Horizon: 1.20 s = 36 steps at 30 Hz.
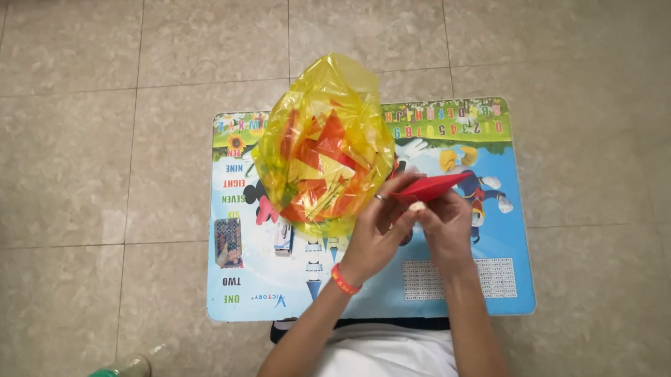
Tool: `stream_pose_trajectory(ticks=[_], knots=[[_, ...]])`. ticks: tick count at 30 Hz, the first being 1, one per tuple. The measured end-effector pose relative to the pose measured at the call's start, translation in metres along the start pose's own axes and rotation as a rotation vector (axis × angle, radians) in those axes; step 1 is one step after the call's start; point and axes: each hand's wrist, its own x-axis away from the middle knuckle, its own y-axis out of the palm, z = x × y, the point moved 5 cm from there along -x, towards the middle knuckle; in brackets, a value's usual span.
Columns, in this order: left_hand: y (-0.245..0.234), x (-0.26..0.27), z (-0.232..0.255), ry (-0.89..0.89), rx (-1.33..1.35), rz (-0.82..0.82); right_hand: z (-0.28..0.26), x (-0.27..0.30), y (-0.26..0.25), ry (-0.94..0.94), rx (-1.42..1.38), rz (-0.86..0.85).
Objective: Folding and stapling red paper to create decorative elements.
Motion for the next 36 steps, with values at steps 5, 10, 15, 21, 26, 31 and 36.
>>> stream_pose_trajectory(ticks=[5, 10, 15, 21, 26, 31, 36], knots=[[-0.021, 0.003, 0.018, 0.153, -0.017, 0.09, -0.005, -0.004, 0.01, 0.16, 0.251, -0.032], [-0.061, 0.011, -0.022, 0.056, -0.128, 0.355, -0.009, -0.006, 0.015, 0.349, 0.435, -0.131], [-0.081, 0.011, -0.028, 0.066, -0.074, 0.356, -0.025, -0.017, -0.009, 0.288, 0.669, -0.081], [-0.083, 0.001, -0.01, 0.075, -0.032, 0.329, -0.05, -0.029, -0.06, 0.155, 0.989, 0.306], [-0.083, -0.007, -0.016, 0.082, -0.034, 0.309, -0.052, -0.04, -0.054, -0.18, 1.3, 0.21], [-0.08, -0.016, -0.012, 0.086, -0.061, 0.291, -0.054, -0.036, -0.029, -0.359, 1.486, 0.123], [-0.084, -0.015, -0.022, 0.024, -0.026, 0.362, -0.058, -0.025, 0.0, -0.495, 1.518, 0.122]])
